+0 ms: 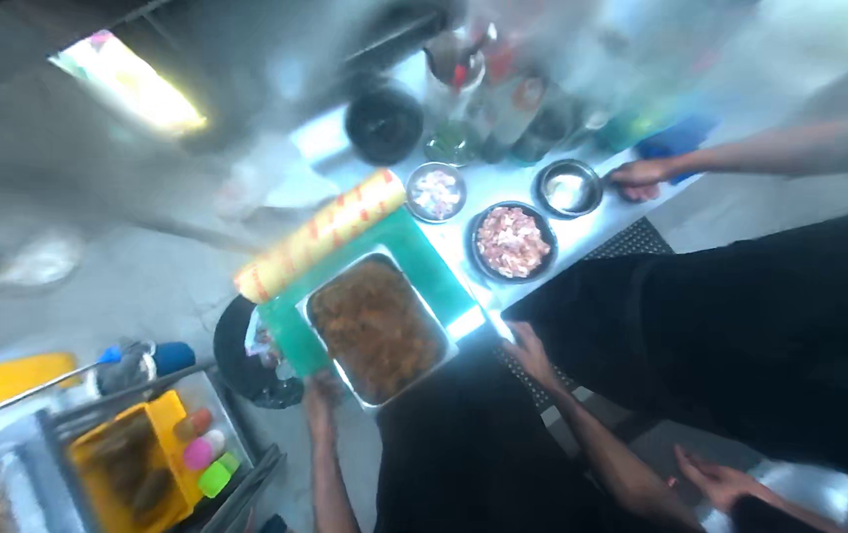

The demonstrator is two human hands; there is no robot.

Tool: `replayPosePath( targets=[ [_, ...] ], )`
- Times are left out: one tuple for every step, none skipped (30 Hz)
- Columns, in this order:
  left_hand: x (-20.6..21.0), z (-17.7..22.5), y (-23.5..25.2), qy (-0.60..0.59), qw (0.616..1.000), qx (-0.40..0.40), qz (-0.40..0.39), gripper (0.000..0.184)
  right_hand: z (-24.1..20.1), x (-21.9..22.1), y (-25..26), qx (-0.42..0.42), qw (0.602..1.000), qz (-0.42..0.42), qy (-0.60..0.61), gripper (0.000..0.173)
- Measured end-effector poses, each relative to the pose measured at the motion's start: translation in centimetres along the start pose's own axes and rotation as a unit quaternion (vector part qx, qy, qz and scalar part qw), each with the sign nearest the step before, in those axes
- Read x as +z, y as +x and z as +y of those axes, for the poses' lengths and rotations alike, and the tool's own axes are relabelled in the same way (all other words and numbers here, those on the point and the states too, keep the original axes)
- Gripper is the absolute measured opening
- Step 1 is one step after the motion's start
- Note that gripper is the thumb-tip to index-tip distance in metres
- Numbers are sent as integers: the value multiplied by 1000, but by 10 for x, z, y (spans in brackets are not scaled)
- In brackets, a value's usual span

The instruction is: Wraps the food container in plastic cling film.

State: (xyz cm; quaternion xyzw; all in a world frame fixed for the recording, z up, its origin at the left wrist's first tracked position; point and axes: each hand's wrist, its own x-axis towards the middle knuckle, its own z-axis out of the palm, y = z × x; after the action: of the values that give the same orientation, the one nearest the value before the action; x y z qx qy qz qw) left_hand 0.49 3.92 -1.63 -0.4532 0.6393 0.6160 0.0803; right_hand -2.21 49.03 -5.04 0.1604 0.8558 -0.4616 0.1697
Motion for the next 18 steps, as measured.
replayPosePath(
  targets=[
    [-10,13,14,-17,999,18,25,60,1,2,5,-12,1000,9,-16,46],
    [-17,26,31,-26,997,43,56,58,0,3,11,-30,999,20,-37,47],
    [-23,39,51,-27,994,69,78,57,-2,3,15,-47,997,32,-55,46],
    [-28,54,69,-15,991,102,90,56,-6,4,18,-60,995,44,-70,45],
    [-32,68,89,3,986,134,98,56,-10,5,21,-70,992,56,-83,44],
    [-34,83,106,16,983,154,102,58,-14,6,24,-76,990,69,-95,42],
    [-35,99,122,14,981,164,101,59,-18,8,25,-82,988,79,-106,41],
    [-36,113,138,-5,980,167,106,58,-21,10,26,-88,985,88,-119,40],
    [-36,123,155,-27,978,167,125,55,-23,12,27,-94,982,95,-136,40],
    [-38,131,170,-41,972,163,163,51,-26,13,28,-100,978,102,-154,39],
    [-42,134,184,-22,963,153,222,46,-28,13,27,-103,974,107,-172,39],
    [-51,135,196,41,949,133,282,42,-29,14,26,-103,971,111,-188,38],
    [-62,132,206,131,936,103,311,42,-32,15,23,-102,968,115,-198,38],
    [-73,125,212,235,918,68,310,46,-37,14,18,-101,966,120,-204,38],
    [-83,118,217,343,897,30,276,56,-43,14,14,-105,965,128,-202,38],
    [-90,109,223,423,876,3,233,67,-50,13,11,-109,966,134,-192,38],
    [-94,100,229,447,873,-14,196,77,-58,12,8,-113,967,138,-179,38],
    [-96,96,232,418,891,-26,173,84,-67,12,8,-119,970,140,-161,38]
  ],
)
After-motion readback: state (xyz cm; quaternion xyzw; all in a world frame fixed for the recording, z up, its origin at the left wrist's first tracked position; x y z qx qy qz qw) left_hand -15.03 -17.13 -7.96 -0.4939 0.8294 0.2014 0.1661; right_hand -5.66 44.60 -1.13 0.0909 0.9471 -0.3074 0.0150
